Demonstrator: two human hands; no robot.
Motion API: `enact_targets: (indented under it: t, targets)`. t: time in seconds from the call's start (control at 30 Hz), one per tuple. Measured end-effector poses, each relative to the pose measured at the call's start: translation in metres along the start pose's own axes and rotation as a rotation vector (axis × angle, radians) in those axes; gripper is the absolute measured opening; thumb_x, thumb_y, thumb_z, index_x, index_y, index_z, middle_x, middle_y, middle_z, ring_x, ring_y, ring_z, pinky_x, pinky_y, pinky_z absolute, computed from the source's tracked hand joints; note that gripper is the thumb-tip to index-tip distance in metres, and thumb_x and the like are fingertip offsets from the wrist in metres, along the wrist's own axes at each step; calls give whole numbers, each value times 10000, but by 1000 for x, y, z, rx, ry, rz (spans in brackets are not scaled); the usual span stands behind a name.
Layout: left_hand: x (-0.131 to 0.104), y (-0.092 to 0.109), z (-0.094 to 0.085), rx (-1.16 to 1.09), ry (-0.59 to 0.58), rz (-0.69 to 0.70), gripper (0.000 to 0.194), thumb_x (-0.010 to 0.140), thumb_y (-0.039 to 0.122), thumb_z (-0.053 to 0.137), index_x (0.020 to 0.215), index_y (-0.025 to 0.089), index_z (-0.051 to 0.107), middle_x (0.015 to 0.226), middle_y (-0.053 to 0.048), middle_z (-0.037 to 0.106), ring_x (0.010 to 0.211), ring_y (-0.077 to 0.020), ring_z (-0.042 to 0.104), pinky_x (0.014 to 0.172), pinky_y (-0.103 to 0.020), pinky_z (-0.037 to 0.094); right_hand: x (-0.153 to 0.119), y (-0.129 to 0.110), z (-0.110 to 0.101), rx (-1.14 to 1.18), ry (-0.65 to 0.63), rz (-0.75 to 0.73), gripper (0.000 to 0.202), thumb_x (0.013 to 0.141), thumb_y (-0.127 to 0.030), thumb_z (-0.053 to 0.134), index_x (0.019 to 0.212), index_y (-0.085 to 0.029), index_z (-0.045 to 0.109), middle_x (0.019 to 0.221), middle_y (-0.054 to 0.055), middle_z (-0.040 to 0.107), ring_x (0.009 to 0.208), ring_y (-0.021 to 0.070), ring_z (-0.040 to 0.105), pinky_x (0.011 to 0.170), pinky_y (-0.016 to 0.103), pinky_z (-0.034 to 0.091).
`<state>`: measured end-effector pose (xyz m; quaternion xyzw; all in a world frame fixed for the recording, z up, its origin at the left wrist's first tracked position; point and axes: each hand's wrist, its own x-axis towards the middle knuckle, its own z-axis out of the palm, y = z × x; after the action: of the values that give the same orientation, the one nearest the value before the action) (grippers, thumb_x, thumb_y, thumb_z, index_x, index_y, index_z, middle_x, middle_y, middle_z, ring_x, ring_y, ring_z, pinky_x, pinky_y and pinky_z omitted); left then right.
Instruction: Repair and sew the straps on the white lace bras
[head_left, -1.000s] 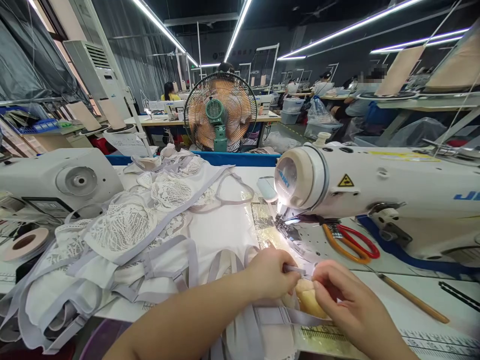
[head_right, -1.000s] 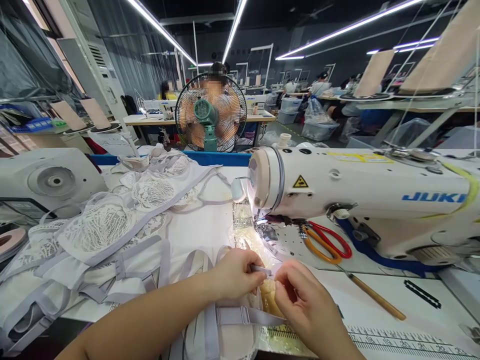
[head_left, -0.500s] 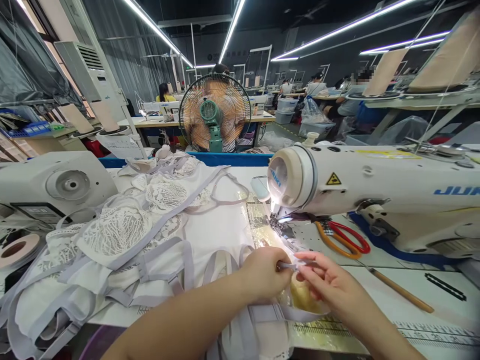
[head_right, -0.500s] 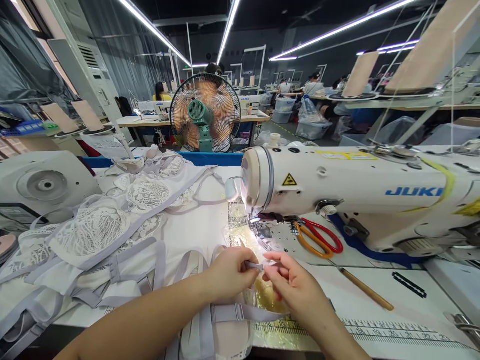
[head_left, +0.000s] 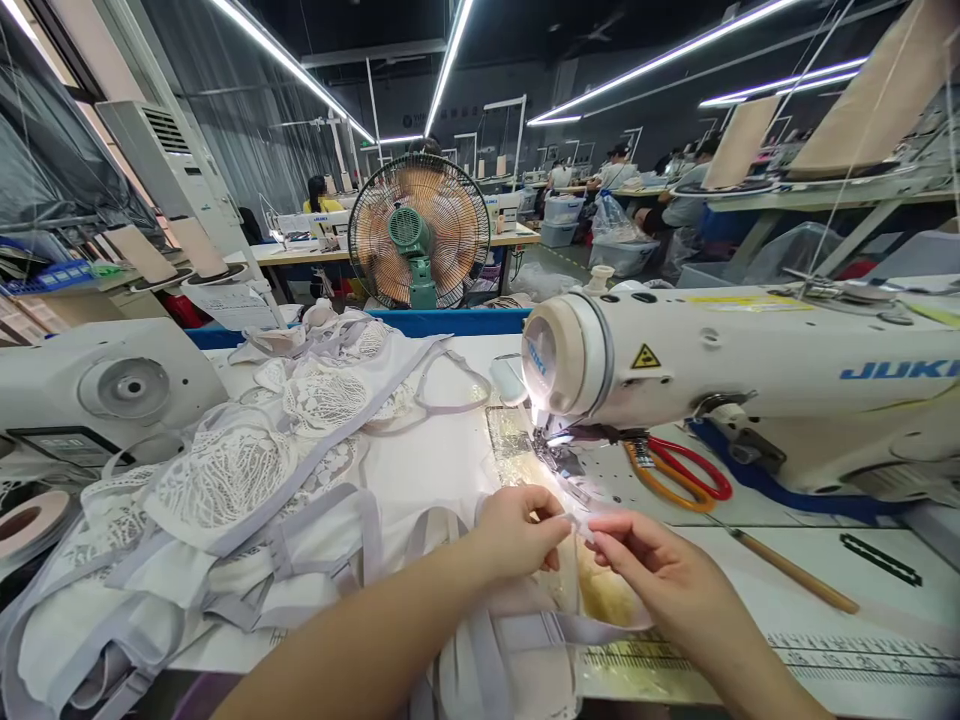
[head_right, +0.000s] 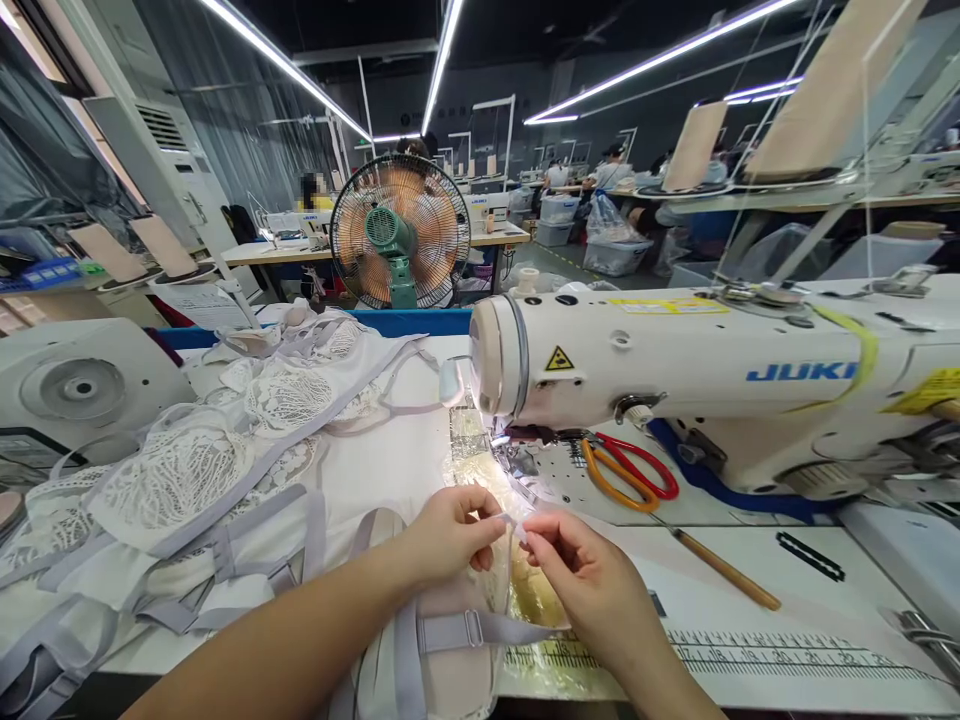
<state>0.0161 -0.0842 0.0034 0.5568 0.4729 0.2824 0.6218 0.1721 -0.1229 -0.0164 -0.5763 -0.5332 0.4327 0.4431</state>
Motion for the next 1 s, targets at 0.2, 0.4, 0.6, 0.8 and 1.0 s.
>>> enact_targets:
  t: [0.2, 0.4, 0.6, 0.8, 1.0]
  targets:
    - [3, -3, 0, -94, -5, -49, 57, 697, 145, 518, 655, 159, 481, 386, 72, 441, 354, -62, 432, 397, -167, 364, 2, 5, -4, -44, 0, -3, 285, 705, -475, 572, 801, -208, 599, 664, 0, 596, 613, 143, 513, 548, 249, 400]
    - [1, 2, 0, -139, -21, -77, 53, 683, 172, 547, 666, 143, 507, 434, 79, 441, 360, -42, 424, 396, -159, 349, 1, -8, -2, 62, 20, 3, 191, 652, -384, 594, 699, -200, 566, 634, -14, 548, 598, 128, 490, 544, 238, 383]
    - [0, 1, -1, -81, -69, -92, 68, 642, 201, 571, 655, 140, 544, 418, 72, 429, 387, -51, 422, 400, -160, 330, 3, -11, -2, 75, -49, 4, 184, 680, -388, 573, 706, -207, 549, 618, -27, 508, 578, 117, 457, 538, 238, 367]
    - [3, -8, -3, 46, -107, -22, 81, 627, 209, 548, 663, 139, 568, 461, 59, 449, 436, -62, 435, 437, -177, 338, 5, -6, -5, 20, -122, -49, 145, 701, -346, 548, 698, -202, 552, 635, -28, 479, 578, 112, 417, 530, 238, 332]
    - [3, -9, -4, 217, -59, -18, 118, 649, 241, 536, 704, 152, 589, 494, 46, 476, 505, -93, 473, 500, -200, 361, 11, -4, -8, 47, -193, 24, 147, 736, -338, 534, 746, -192, 544, 632, -38, 468, 588, 105, 424, 547, 228, 339]
